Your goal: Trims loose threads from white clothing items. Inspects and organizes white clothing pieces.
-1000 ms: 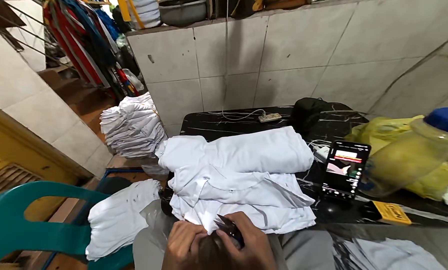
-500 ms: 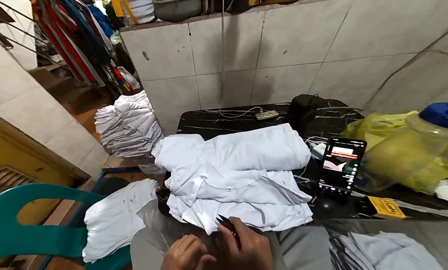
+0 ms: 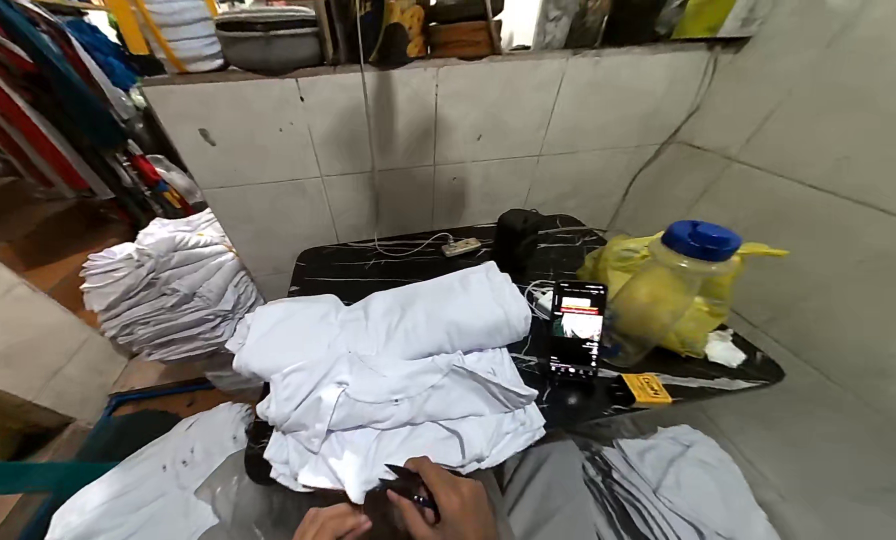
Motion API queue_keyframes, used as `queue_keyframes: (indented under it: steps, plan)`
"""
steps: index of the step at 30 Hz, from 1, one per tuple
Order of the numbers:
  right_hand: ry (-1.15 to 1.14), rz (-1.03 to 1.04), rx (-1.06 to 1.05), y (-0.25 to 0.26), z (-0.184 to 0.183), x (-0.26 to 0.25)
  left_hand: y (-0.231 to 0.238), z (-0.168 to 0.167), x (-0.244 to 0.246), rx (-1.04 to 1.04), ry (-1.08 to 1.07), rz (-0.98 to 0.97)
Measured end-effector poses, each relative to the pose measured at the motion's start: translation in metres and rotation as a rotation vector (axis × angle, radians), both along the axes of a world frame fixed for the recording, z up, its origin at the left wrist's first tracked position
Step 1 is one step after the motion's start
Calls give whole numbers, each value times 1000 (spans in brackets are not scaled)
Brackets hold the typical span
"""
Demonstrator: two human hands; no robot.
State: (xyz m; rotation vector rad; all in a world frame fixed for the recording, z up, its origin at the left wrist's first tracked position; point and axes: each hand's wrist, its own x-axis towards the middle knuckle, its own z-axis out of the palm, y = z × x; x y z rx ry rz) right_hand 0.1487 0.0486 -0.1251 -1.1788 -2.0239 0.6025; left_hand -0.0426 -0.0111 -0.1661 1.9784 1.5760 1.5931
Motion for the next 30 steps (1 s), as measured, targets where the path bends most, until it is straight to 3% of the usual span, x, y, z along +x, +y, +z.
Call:
queue_keyframes:
  steps: [8,12,17,21,25,27,30]
  plan:
    - [-204,202,305,3,-15,-5,-11,14,-4,7,157,57]
    - [-152,100,404,7,-27,-17,-14,13,-1,-6,144,-1]
    - [-109,-40,232,13,-9,0,-15,6,2,-349,305,-194]
    - [-295,-34,83,24,3,45,-12,12,-10,-267,197,31]
    - [-396,-76,-110,26,23,83,2,22,-10,-228,285,202]
    - [-274,-99,-70,30,25,90,13,30,-4,-219,145,175]
    - [24,-133,-30,41,20,87,40,53,5,-176,-357,45]
